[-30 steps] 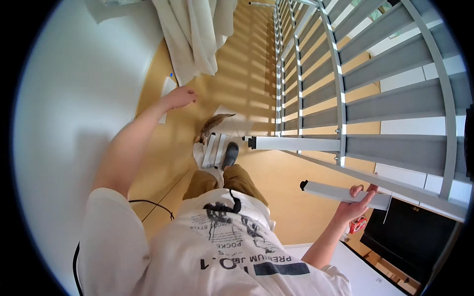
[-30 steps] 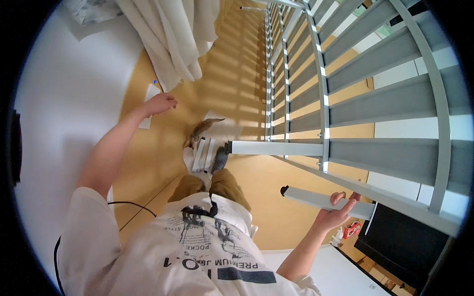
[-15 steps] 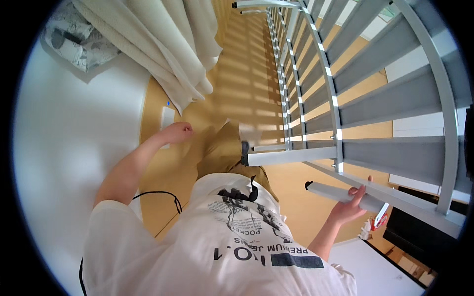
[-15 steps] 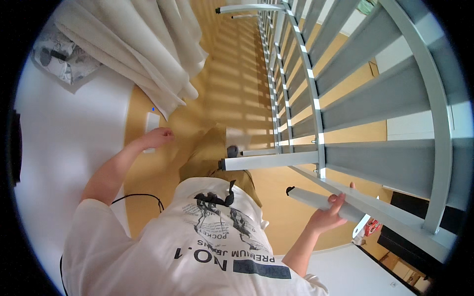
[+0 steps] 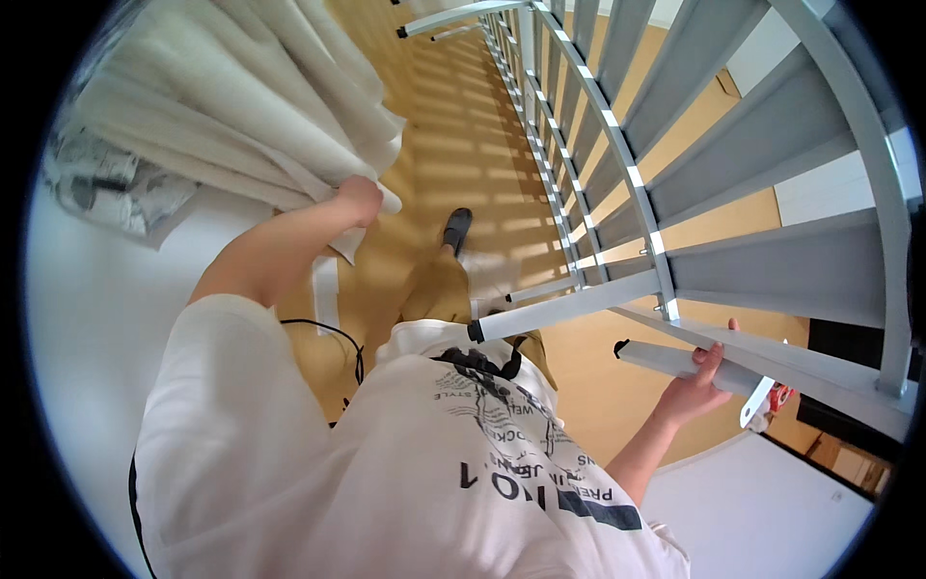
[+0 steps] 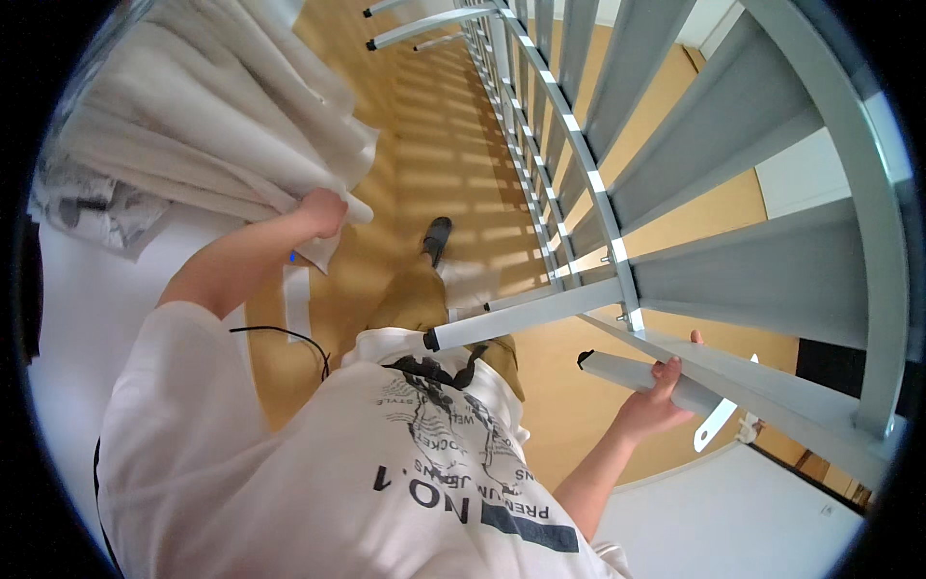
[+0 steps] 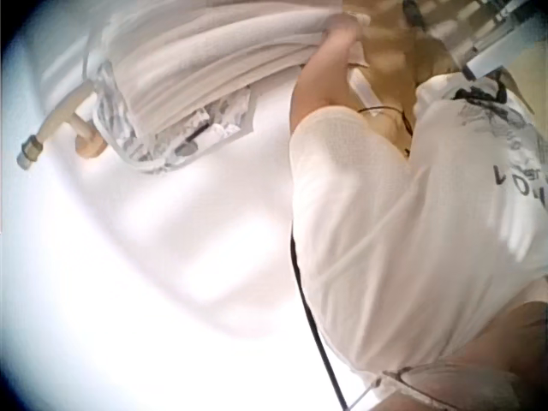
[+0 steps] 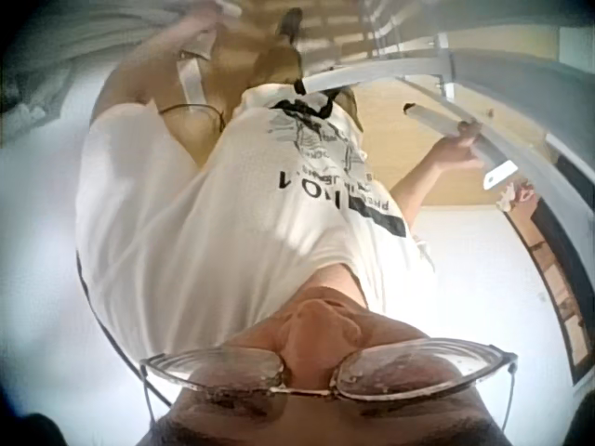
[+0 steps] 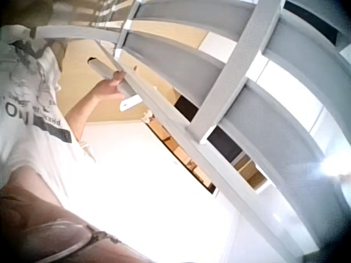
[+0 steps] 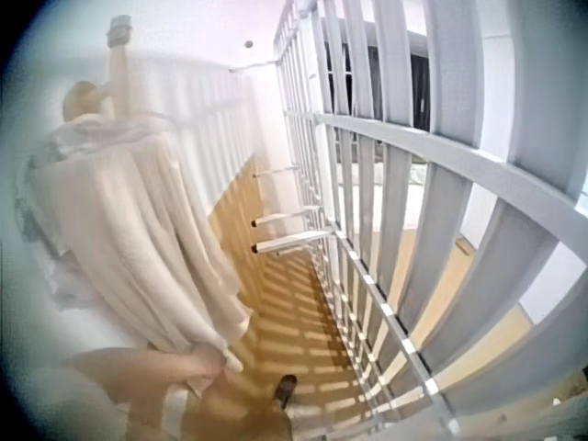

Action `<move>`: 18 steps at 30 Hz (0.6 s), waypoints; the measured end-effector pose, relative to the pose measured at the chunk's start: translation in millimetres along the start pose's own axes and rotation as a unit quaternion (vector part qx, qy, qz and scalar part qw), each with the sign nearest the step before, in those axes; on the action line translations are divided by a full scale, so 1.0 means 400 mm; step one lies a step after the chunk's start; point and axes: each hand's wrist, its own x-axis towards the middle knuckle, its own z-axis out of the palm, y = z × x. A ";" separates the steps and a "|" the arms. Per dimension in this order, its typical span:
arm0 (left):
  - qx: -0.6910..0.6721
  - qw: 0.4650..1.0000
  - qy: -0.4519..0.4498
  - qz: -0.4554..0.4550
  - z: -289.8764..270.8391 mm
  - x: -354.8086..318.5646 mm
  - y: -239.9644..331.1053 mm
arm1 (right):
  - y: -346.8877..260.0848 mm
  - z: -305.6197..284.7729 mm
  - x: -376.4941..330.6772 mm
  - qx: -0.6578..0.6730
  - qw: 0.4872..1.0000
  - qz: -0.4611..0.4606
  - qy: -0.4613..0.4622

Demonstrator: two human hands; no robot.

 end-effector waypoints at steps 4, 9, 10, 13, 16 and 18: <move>0.097 0.990 -0.071 0.074 -0.018 0.098 -0.022 | 0.013 -0.014 -0.007 -0.007 1.000 0.012 0.014; 0.077 0.965 -0.102 0.229 0.034 0.258 0.040 | 0.010 -0.021 -0.008 -0.018 0.998 0.028 0.053; 0.092 0.949 -0.113 0.280 0.042 0.282 0.066 | 0.004 -0.018 -0.015 -0.036 0.998 0.028 0.053; 0.092 0.918 -0.114 0.368 0.025 0.300 0.097 | -0.006 -0.005 -0.011 -0.045 0.997 0.030 0.056; 0.043 0.887 -0.086 0.451 0.141 0.365 0.105 | -0.033 0.026 -0.022 -0.050 0.992 0.059 0.104; 0.045 0.869 -0.118 0.479 0.135 0.368 0.107 | -0.030 0.021 -0.023 -0.030 0.993 0.057 0.099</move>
